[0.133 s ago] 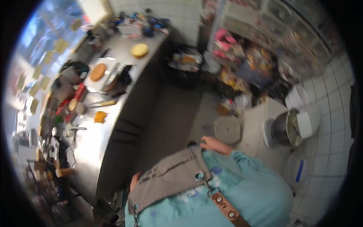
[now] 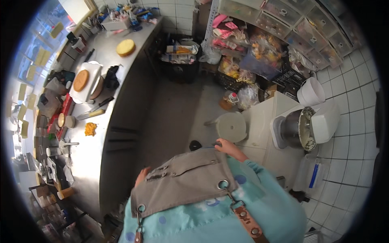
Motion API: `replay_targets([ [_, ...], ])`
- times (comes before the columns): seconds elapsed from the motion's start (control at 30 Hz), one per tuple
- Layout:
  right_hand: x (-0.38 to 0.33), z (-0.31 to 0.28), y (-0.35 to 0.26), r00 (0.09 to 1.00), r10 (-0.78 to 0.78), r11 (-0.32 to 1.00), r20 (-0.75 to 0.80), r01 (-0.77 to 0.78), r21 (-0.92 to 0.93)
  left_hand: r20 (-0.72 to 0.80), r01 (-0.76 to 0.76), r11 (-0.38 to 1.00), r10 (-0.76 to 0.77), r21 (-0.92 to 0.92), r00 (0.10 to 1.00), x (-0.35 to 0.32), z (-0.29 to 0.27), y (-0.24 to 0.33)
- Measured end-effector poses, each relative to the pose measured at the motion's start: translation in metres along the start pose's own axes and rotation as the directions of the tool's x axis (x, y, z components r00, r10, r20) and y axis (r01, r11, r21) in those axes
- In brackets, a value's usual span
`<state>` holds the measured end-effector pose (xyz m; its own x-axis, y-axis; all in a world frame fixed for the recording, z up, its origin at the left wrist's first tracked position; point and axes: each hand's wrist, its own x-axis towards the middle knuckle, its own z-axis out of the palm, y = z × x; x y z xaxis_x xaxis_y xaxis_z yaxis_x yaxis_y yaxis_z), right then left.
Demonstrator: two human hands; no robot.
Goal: The person prepares a tart by spreading cream on a tart shell, adding diced mango, and piping additional cream on top. They use a piping bag and a knife to spread the cream and handle the fruit.
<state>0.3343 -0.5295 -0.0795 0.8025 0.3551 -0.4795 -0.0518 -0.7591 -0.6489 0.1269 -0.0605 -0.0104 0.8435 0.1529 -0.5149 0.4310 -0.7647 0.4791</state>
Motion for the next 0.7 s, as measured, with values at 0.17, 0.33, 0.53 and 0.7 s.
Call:
replay_targets([
  [0.17, -0.094, -0.006, 0.094, 0.944, 0.308, 0.933, -0.116, -0.276, 0.231, 0.349, -0.255, 0.953, 0.187, 0.161, 0.918, 0.108, 0.017, 0.082],
  [0.33, -0.144, 0.012, 0.105, 0.795, 0.571, 0.776, -0.202, -0.444, 0.449, 0.460, -0.394, 0.849, 0.210, 0.352, 0.863, 0.218, -0.015, 0.146],
  [0.53, -0.160, 0.082, 0.117, 0.650, 0.742, 0.615, -0.162, -0.564, 0.552, 0.580, -0.595, 0.771, 0.383, 0.228, 0.719, 0.361, -0.014, 0.185],
  [0.7, -0.135, 0.121, 0.071, 0.484, 0.832, 0.481, -0.271, -0.385, 0.788, 0.734, -0.662, 0.686, 0.275, 0.303, 0.621, 0.449, -0.021, 0.250],
])
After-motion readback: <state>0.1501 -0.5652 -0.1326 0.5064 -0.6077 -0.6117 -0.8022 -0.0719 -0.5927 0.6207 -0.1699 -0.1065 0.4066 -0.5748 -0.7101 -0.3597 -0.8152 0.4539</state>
